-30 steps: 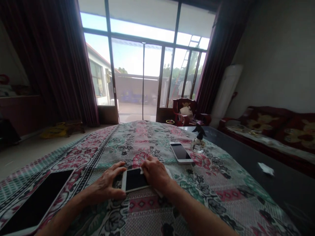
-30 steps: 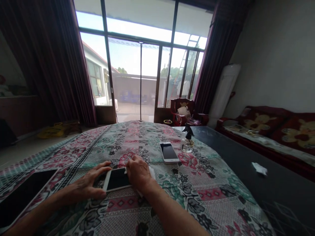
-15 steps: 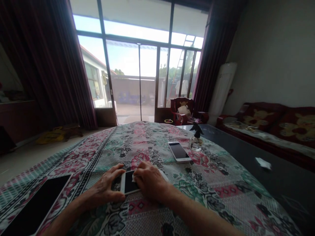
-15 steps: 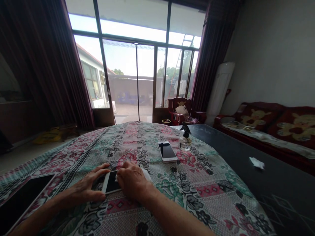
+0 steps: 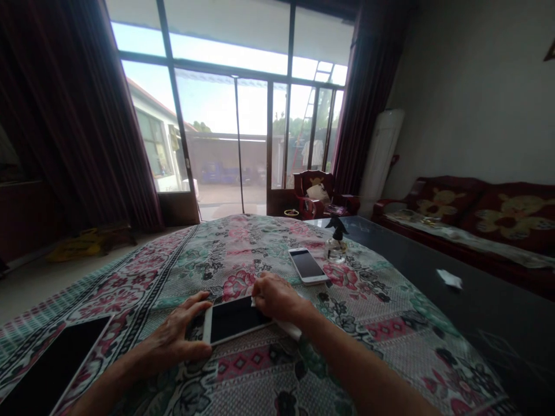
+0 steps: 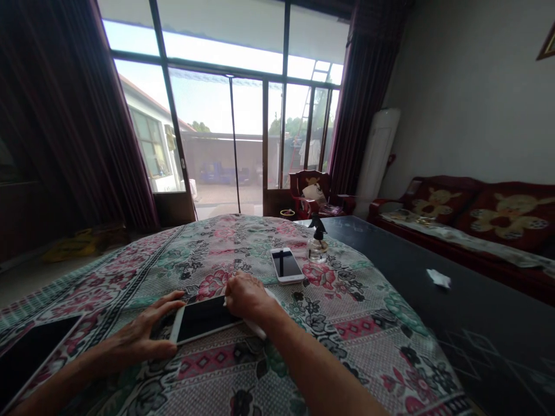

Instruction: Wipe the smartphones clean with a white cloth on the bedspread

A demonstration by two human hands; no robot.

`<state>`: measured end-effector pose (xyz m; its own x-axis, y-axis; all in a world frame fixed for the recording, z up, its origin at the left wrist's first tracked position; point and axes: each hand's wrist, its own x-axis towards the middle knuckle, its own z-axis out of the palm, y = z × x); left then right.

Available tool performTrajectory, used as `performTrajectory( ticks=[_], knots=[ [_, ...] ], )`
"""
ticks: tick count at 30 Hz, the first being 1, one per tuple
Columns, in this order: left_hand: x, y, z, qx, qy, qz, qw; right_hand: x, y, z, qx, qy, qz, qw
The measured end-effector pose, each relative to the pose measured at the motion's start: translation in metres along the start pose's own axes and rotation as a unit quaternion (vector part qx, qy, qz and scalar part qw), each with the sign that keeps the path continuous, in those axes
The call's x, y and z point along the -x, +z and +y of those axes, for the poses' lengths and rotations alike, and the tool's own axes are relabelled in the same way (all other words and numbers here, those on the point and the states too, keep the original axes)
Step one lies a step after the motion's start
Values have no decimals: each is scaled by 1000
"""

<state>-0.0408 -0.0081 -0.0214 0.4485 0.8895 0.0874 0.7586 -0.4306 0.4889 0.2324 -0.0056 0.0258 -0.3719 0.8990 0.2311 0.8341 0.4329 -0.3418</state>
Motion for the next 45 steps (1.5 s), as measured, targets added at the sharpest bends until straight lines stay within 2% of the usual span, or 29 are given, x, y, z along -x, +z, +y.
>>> performTrajectory(
  ticks=[4,10,14,18,23,27,31,38,45],
  knots=[
    [-1,-7,2,-19,-2,-4,1000,-3,-6,16,-7,29,13,999],
    [4,-13,-2,-54,-10,5,998,-5,-1,19,-30,32,15,999],
    [-4,-6,26,-83,-3,25,996,-6,0,21,-47,28,12,998],
    [-24,6,61,-99,39,-12,994,-8,1,24,-60,24,10,998],
    [-39,12,78,-83,40,-35,995,-8,4,28,-81,26,12,996],
    [-33,0,77,-31,34,-24,999,-9,1,29,-115,34,11,993],
    [-26,-19,73,57,20,-51,997,-9,-7,25,-155,40,19,987],
    [-26,-32,61,132,21,-68,989,-11,-8,22,-234,32,88,968],
    [-28,-37,46,211,29,-18,977,-9,-19,-1,-319,-51,149,935]
  ],
)
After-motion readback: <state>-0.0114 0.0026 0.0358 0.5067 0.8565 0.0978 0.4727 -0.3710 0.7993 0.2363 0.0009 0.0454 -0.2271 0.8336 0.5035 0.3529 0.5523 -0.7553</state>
